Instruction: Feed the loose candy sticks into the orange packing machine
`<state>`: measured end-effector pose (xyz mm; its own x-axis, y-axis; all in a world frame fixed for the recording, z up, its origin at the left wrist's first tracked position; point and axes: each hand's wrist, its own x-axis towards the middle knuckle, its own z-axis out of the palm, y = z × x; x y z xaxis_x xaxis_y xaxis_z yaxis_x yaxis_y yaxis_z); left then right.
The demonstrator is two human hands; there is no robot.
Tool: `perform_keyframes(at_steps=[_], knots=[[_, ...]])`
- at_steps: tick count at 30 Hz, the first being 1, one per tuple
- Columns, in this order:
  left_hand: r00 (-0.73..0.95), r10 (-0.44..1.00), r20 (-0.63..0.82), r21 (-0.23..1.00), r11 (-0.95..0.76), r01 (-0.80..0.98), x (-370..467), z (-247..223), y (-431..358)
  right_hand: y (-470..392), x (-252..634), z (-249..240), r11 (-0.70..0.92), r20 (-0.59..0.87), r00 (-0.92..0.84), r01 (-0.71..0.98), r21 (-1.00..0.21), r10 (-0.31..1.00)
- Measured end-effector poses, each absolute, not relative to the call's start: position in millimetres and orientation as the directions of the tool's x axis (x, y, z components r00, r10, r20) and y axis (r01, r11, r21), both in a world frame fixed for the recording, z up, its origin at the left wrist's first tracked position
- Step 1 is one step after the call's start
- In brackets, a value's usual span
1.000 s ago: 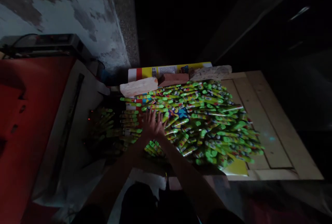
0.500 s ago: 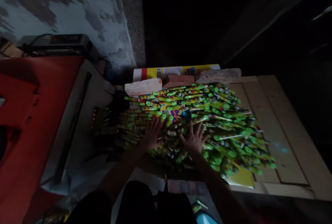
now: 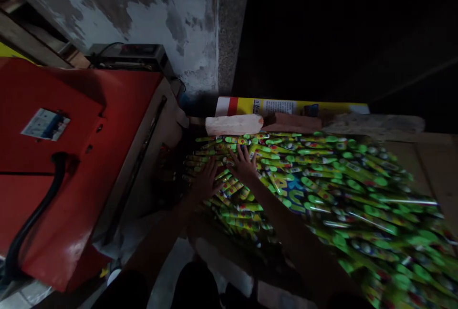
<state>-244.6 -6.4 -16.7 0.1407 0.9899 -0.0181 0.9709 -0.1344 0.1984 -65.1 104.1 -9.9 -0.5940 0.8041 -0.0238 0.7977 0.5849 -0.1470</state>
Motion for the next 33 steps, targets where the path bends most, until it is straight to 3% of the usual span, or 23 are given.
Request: perform_keyframes(at_steps=[3,10,13,18,22,24,27,29,33], knots=[[-0.009,1.000,-0.001,0.219,0.009,0.976,-257.1,-19.5,-6.4,92.0,-76.4,-11.7,0.660,-0.029,-0.668,0.740,-0.130,0.744],[-0.062,0.991,0.119,0.271,0.028,0.962,-262.9,-16.6,36.3,54.3,-109.4,-6.7,0.621,-0.113,-0.633,0.774,-0.122,0.766],[-0.038,0.996,0.085,0.243,0.016,0.970,-263.5,-15.9,62.8,46.5,-103.1,-3.6,0.625,-0.118,-0.640,0.768,-0.138,0.760],[-0.076,0.997,-0.019,0.190,0.078,0.979,-269.0,-18.8,57.0,92.5,-88.0,-7.0,0.391,0.010,-0.392,0.915,-0.101,0.920],[-0.213,0.977,-0.012,0.170,0.212,0.962,-268.4,-15.3,33.8,127.4,-108.3,-16.4,0.474,-0.050,-0.483,0.870,-0.135,0.874],[-0.176,0.984,0.015,0.201,0.169,0.965,-262.0,-12.6,20.4,123.0,-120.9,-18.5,0.551,-0.073,-0.568,0.817,-0.170,0.820],[0.026,1.000,0.016,0.261,-0.029,0.965,-247.7,-10.9,-3.1,96.9,-121.7,-16.5,0.572,-0.056,-0.595,0.791,-0.217,0.802],[0.093,0.996,-0.016,0.279,-0.085,0.956,-241.4,-11.4,-16.2,73.9,-106.6,-14.6,0.484,-0.001,-0.495,0.850,-0.209,0.869],[0.056,0.996,-0.069,0.251,-0.037,0.967,-248.7,-13.7,-22.6,27.7,-70.6,-17.1,0.339,0.033,-0.338,0.925,-0.172,0.940]])
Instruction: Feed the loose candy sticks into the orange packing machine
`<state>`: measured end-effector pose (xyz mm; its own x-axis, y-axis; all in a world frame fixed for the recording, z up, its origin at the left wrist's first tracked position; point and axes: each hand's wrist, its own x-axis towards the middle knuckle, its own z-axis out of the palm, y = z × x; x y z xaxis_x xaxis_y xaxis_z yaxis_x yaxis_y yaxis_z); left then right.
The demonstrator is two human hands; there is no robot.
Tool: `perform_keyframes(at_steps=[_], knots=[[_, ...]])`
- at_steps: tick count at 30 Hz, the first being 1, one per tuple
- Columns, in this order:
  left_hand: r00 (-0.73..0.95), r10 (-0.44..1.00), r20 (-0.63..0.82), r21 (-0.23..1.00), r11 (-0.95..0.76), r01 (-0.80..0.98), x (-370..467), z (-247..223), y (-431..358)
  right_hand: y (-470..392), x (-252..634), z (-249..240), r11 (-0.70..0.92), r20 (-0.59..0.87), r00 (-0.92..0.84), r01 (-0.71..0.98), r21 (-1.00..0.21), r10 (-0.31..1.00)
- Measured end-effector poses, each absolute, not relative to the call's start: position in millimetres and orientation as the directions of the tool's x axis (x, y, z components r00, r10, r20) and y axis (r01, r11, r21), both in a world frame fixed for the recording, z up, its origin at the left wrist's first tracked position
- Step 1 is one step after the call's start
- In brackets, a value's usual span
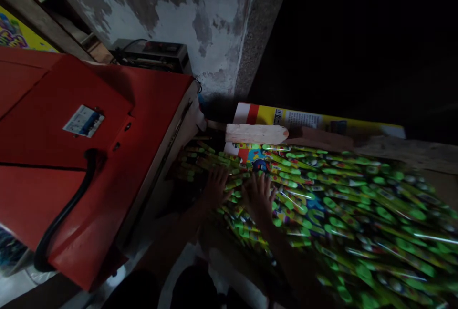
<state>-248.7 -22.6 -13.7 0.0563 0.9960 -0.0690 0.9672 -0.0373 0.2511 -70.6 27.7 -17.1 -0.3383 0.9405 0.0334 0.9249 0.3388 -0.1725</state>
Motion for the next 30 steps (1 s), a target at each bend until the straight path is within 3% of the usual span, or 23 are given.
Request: perform_keyframes(at_steps=[5,9,12,15,18,20,23,26,30], knots=[[0.136,0.986,-0.093,0.188,-0.116,0.975,-282.4,-10.6,-0.8,-7.0,-85.1,-23.0,0.353,-0.069,-0.371,0.916,-0.192,0.926],[0.315,0.930,-0.192,0.167,-0.285,0.944,-308.0,0.2,12.2,-23.4,-105.1,-21.2,0.330,-0.063,-0.360,0.902,-0.277,0.931],[0.384,0.897,-0.219,0.174,-0.351,0.920,-316.8,7.9,4.5,-36.3,-100.4,-18.7,0.476,0.009,-0.503,0.813,-0.336,0.864],[0.275,0.941,-0.196,0.123,-0.255,0.959,-316.5,11.2,-14.9,-42.4,-103.3,-17.7,0.575,0.034,-0.599,0.749,-0.329,0.800],[0.078,0.978,-0.194,0.096,-0.060,0.994,-309.9,12.9,-35.6,-36.5,-130.1,-18.0,0.501,-0.010,-0.532,0.803,-0.324,0.847],[-0.065,0.985,-0.160,0.155,0.090,0.984,-302.0,16.8,-50.1,-29.7,-149.9,-18.7,0.440,-0.057,-0.481,0.837,-0.324,0.875],[-0.233,0.964,-0.125,0.380,0.263,0.887,-284.6,30.8,-81.7,-24.5,-156.9,-22.2,0.454,-0.085,-0.500,0.834,-0.314,0.862],[-0.271,0.949,-0.160,0.621,0.311,0.719,-261.8,52.9,-128.7,-25.5,-142.7,-29.5,0.564,-0.012,-0.597,0.764,-0.315,0.802],[-0.324,0.910,-0.258,0.736,0.402,0.544,-230.8,82.9,-187.8,-19.8,-149.8,-34.0,0.486,0.024,-0.507,0.811,-0.326,0.861]])
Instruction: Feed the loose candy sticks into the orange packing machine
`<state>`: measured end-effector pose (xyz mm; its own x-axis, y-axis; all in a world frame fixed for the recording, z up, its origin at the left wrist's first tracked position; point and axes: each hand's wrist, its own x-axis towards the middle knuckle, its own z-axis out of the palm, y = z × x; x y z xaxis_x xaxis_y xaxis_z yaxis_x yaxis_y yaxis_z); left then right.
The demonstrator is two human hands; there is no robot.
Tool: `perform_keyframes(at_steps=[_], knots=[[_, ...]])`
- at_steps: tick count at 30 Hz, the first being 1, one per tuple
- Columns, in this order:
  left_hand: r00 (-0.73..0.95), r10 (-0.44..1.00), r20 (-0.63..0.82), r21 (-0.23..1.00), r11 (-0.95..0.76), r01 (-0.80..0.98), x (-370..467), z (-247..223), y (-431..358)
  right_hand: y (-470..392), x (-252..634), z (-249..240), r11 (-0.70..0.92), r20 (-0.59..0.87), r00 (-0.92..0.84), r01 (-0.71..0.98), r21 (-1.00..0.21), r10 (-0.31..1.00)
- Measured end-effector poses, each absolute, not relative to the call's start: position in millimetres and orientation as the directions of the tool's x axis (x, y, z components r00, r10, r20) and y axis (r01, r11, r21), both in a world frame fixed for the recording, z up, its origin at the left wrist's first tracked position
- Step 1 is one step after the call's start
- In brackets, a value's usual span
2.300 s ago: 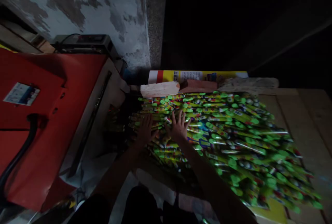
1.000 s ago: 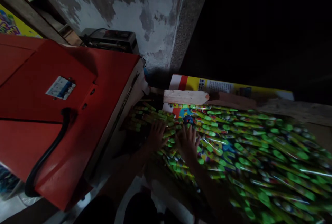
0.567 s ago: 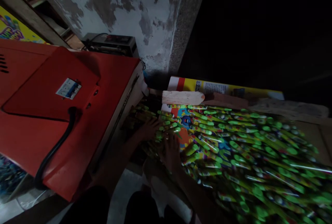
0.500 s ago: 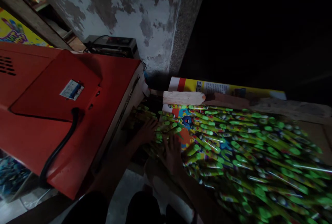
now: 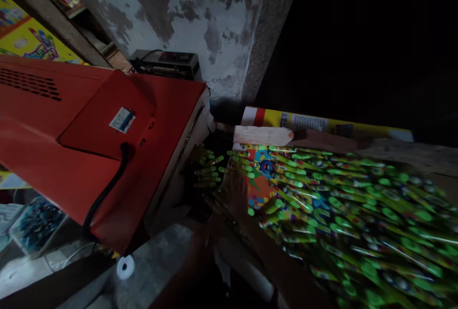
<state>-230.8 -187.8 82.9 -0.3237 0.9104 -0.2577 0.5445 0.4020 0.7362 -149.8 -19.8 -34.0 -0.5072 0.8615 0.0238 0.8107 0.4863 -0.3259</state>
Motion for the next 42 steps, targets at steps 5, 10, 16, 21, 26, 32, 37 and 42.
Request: perform_keyframes(at_steps=[5,10,16,21,26,32,37,42], knots=[[-0.445,0.827,-0.343,0.792,0.509,0.337,-215.1,108.3,-223.3,-20.3,-166.7,-29.6,0.515,0.000,-0.550,0.782,-0.351,0.835],[-0.492,0.801,-0.341,0.816,0.512,0.268,-221.5,122.3,-239.5,-34.5,-143.2,-39.4,0.754,0.040,-0.786,0.576,-0.314,0.617],[-0.515,0.791,-0.330,0.808,0.519,0.279,-231.1,132.7,-246.2,-24.5,-158.7,-28.1,0.735,0.004,-0.768,0.612,-0.292,0.641],[-0.489,0.818,-0.303,0.820,0.486,0.304,-239.8,134.4,-255.7,-31.1,-114.9,-19.6,0.814,-0.006,-0.847,0.514,-0.272,0.532],[-0.452,0.842,-0.294,0.817,0.467,0.339,-239.0,135.2,-251.6,-25.1,-147.9,-21.2,0.790,-0.093,-0.862,0.496,-0.361,0.499],[-0.492,0.774,-0.400,0.770,0.575,0.278,-229.7,137.5,-241.6,-18.3,-65.9,1.1,0.805,0.015,-0.867,0.456,-0.380,0.498],[-0.487,0.767,-0.417,0.774,0.581,0.253,-223.3,133.1,-239.7,-39.3,-8.8,4.5,0.821,-0.024,-0.853,0.508,-0.261,0.521],[-0.489,0.760,-0.429,0.751,0.601,0.274,-222.0,134.4,-243.5,-28.3,-108.3,-10.7,0.765,-0.011,-0.803,0.571,-0.299,0.595]])
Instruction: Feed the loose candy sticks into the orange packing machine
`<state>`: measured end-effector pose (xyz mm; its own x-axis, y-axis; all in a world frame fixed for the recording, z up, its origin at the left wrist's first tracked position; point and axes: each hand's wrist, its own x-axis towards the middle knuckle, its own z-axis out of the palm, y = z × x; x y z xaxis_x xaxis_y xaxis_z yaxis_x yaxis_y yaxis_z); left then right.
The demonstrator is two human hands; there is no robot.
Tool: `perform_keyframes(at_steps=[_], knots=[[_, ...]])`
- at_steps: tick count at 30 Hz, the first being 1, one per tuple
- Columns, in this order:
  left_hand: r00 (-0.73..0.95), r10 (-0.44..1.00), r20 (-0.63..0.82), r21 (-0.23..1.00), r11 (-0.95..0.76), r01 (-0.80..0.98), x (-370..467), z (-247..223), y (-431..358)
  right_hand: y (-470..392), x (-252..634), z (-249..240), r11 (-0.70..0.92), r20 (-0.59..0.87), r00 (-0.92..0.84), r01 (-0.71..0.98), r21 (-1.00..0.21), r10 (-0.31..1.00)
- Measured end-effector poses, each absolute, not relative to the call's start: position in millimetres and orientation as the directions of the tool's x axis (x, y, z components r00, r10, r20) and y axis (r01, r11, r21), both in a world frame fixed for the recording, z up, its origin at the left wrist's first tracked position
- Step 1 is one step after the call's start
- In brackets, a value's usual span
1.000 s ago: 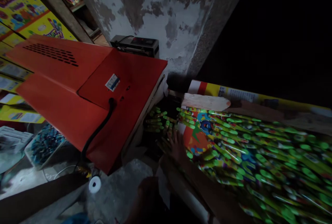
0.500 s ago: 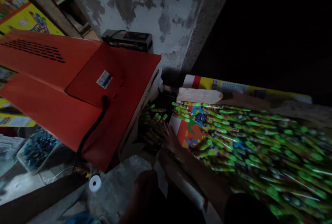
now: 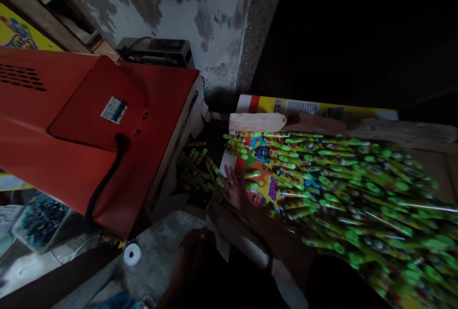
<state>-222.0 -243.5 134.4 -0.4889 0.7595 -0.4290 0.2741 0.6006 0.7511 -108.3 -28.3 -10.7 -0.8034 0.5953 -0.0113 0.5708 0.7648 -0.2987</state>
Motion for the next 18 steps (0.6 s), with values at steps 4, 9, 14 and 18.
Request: perform_keyframes(at_steps=[4,9,14,18], knots=[[-0.529,0.742,-0.412,0.731,0.616,0.294,-226.2,127.7,-255.4,-21.7,-133.5,-24.1,0.840,0.022,-0.885,0.433,-0.325,0.465],[-0.497,0.784,-0.371,0.729,0.578,0.367,-227.9,123.1,-253.3,-26.1,-143.0,-30.5,0.897,0.008,-0.954,0.278,-0.343,0.298],[-0.390,0.906,-0.162,0.740,0.373,0.560,-226.6,109.5,-212.9,-12.9,-140.6,-1.6,0.821,0.032,-0.879,0.431,-0.373,0.476],[-0.195,0.981,-0.008,0.672,0.150,0.726,-201.1,87.5,-137.9,16.7,-22.5,15.4,0.597,0.026,-0.613,0.759,-0.260,0.790]])
